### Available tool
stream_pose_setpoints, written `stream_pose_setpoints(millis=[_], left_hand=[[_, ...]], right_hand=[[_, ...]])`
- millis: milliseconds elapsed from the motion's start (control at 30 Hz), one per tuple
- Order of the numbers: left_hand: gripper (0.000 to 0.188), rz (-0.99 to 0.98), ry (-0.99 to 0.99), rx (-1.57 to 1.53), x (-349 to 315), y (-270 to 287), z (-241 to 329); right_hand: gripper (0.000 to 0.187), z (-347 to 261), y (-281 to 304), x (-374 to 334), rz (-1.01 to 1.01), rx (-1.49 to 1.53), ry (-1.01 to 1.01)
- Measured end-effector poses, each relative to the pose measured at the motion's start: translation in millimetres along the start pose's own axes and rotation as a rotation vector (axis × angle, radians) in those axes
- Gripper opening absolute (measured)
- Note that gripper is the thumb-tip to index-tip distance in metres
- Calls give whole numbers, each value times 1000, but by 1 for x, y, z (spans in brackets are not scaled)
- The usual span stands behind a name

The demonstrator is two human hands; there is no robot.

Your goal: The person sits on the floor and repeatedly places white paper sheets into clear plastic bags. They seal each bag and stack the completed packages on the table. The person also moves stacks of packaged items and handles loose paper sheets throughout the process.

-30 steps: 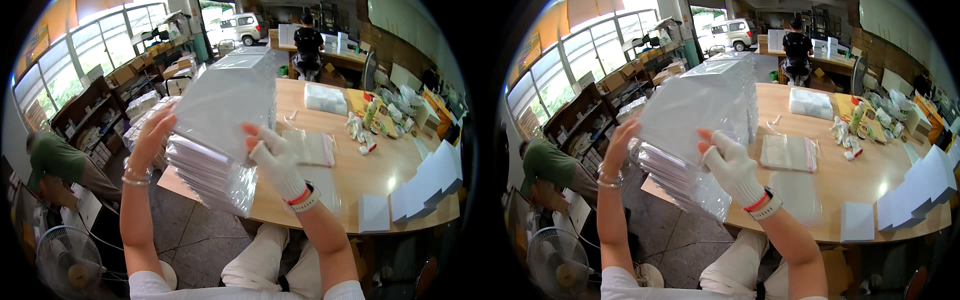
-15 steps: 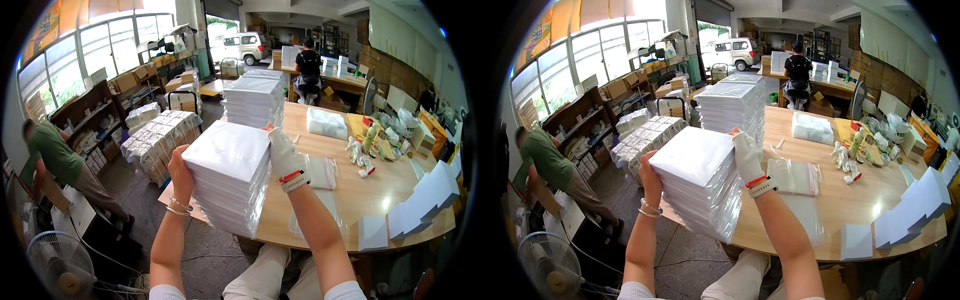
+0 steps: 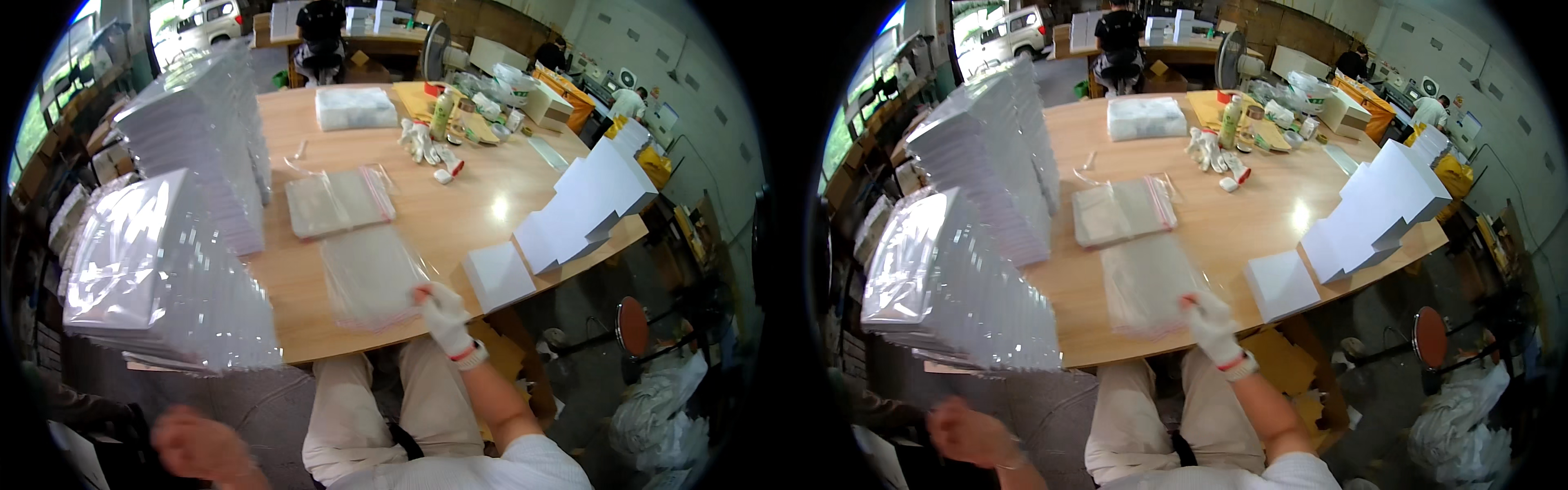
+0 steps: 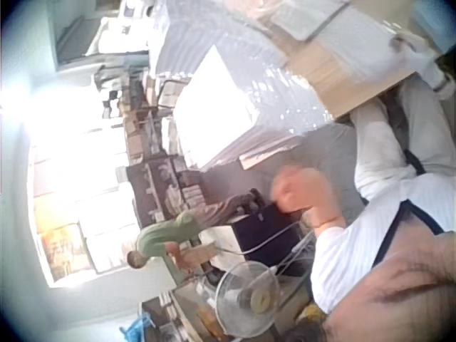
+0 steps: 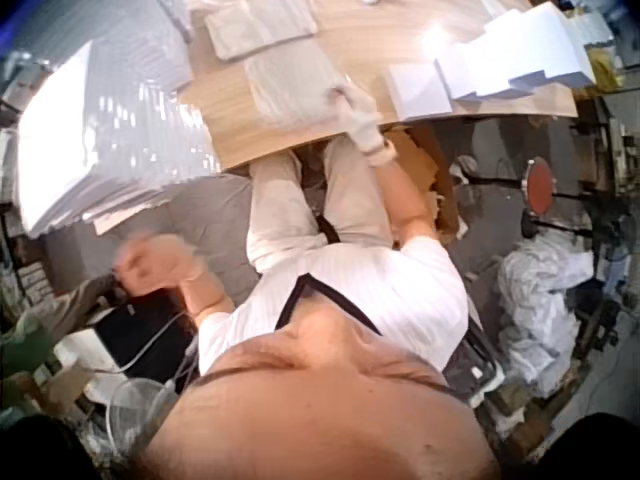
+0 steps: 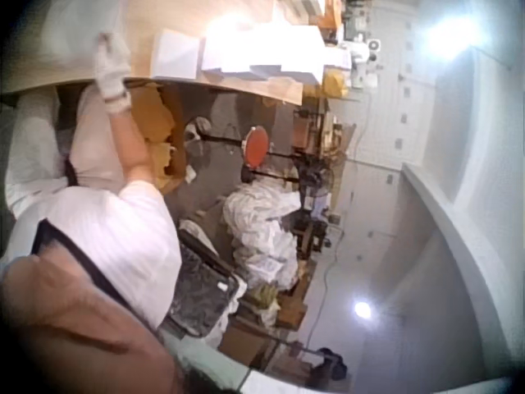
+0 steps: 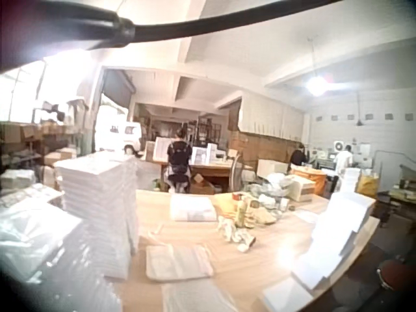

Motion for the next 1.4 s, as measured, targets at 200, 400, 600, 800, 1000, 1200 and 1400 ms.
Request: stream_pose_setpoints(millis=[200,400,600,800,1000,1200,1400], left_hand=[[29,-867,1470,-477,-316,-251,-116],[43,-313,2261,-1257,-466,-394,-119],[47,-270,2330,-1314,-477,-402,-133],[46,-527,2263,-914,-460,-392,-128],[38,-552,2095,-753,-449,-385,-121],[27,-245,2059,-1097,-449,-376,-117],[25,-187,2009,-1290,-461,-370,-124]], right_hand=[[24,66,125,-48,218,-899,138],[23,96,132,-44,97,-882,129],[25,97,147,-48,60,-862,175],[31,90,166,-45,-154,-986,418],[36,79,164,-41,-252,-869,475],[33,44,126,-71,-145,-812,386],[30,50,120,-75,-90,-795,307]])
Point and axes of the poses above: each hand's wrist, its own x-axis towards the middle knuckle, its own y-axis out of the back of the hand, z = x × y, the point moved 9 cm from there along x, towards the middle knuckle, and after that the axes turned 1 degree about -z, right-handed, at the moved point
